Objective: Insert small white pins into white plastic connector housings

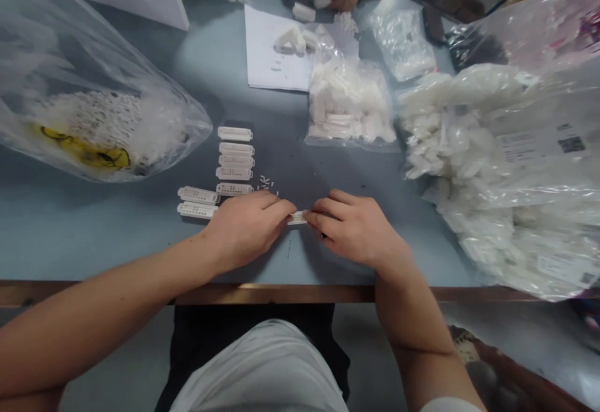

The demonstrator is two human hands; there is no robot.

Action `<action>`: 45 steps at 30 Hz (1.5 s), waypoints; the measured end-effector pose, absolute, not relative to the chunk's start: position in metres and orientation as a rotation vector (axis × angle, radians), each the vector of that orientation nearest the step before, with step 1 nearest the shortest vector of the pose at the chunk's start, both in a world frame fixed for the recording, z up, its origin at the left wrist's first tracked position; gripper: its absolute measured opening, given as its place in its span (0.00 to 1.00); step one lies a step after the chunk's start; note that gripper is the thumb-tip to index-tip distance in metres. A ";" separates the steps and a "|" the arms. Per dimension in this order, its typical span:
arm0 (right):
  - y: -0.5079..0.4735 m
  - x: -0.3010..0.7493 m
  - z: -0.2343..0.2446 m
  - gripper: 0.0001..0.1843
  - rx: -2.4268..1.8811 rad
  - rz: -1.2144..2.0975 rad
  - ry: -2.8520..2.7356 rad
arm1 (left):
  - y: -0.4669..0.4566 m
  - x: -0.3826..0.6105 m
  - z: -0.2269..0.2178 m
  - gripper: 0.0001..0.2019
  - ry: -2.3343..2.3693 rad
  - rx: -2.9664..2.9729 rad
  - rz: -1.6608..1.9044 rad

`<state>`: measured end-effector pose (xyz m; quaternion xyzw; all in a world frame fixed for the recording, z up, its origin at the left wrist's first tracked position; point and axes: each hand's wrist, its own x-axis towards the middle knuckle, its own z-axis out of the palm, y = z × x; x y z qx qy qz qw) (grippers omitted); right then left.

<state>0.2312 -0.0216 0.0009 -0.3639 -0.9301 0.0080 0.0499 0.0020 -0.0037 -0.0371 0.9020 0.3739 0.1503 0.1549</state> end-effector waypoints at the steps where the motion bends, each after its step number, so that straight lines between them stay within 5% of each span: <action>1: -0.021 0.232 0.001 0.10 -1.128 0.041 -2.768 | -0.003 0.002 -0.036 0.11 1.094 2.530 0.442; 18: -0.018 0.220 -0.013 0.08 -0.984 0.301 -2.302 | -0.001 0.001 -0.017 0.16 1.090 1.756 0.509; 45: -0.010 0.235 -0.004 0.06 -1.340 0.563 -2.609 | -0.006 0.007 -0.031 0.13 1.044 2.839 0.392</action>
